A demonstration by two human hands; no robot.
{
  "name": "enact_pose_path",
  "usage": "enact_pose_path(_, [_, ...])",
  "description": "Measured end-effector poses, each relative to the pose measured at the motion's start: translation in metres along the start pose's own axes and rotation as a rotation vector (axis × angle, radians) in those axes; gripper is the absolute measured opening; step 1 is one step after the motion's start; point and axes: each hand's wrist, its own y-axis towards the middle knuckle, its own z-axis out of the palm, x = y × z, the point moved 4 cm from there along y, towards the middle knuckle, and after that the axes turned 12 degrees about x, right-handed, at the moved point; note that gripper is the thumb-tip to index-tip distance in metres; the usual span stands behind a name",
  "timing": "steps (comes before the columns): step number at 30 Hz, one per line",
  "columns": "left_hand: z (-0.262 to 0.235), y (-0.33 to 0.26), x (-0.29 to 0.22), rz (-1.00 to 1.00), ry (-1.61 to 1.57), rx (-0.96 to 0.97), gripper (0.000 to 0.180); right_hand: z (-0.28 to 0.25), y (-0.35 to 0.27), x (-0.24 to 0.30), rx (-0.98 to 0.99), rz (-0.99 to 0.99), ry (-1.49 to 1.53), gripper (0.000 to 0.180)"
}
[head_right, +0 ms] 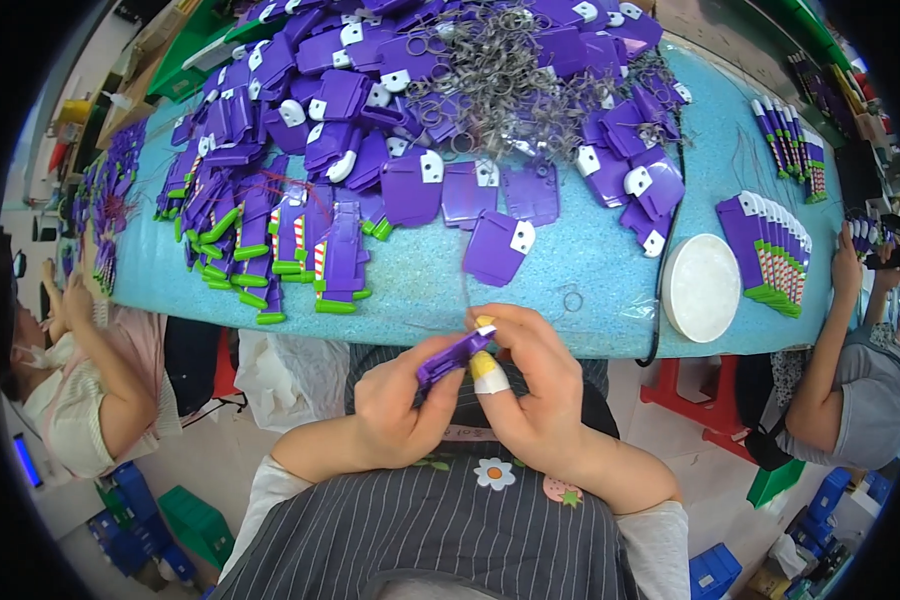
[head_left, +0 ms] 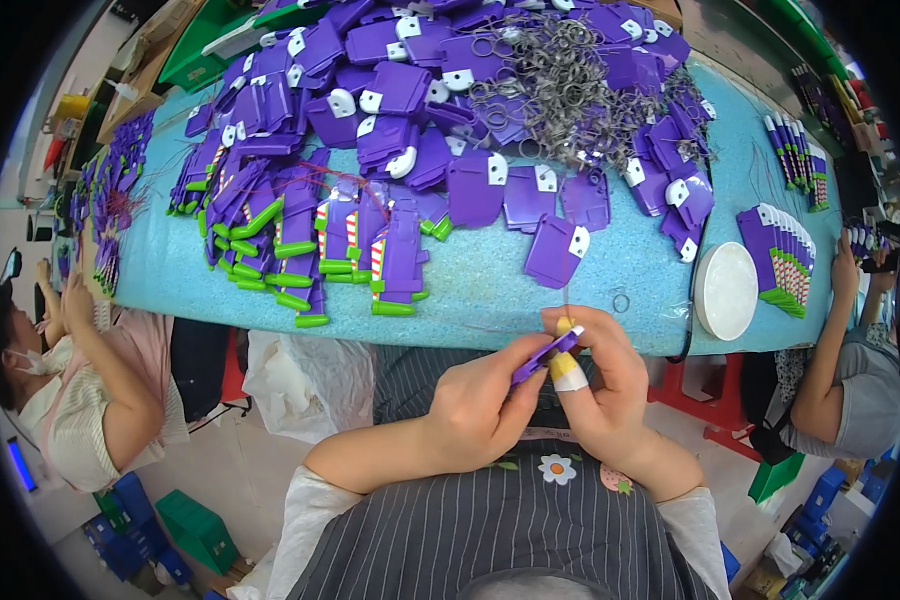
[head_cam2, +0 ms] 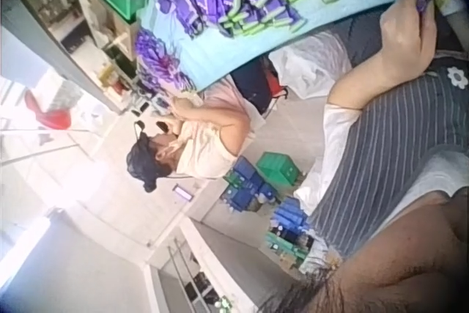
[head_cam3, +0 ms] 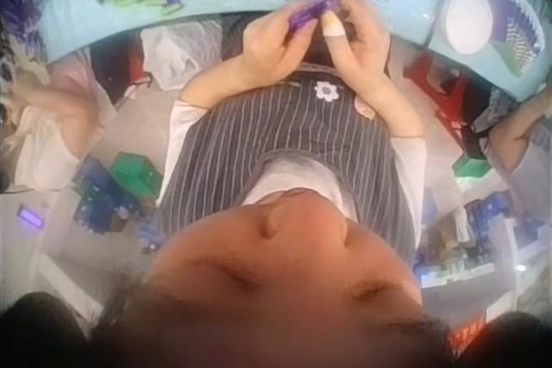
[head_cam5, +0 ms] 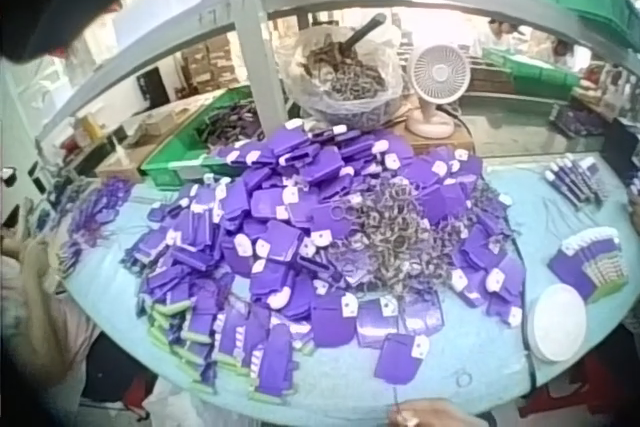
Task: The person assembles toy components by inserting metal rings and wires into plastic housing pieces and attaching plastic covers onto them by hand.
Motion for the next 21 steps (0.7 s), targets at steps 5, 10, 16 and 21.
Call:
enact_pose_path(5, [0.012, -0.012, 0.014, -0.215, -0.38, -0.005, 0.026, 0.005, -0.002, 0.0, 0.008, -0.024, -0.034, 0.029])
enact_pose_path(10, [0.025, -0.018, 0.017, -0.3, -0.794, -0.021, 0.029, 0.014, -0.003, 0.001, -0.018, 0.015, -0.047, 0.032])
enact_pose_path(16, [0.024, -0.017, 0.025, -0.285, -0.746, 0.025, 0.03, -0.001, 0.003, 0.007, -0.02, 0.039, -0.105, 0.03])
enact_pose_path(21, [0.017, -0.011, 0.021, -0.216, -0.519, 0.209, 0.029, -0.025, 0.008, 0.01, 0.232, 0.185, -0.144, 0.017])
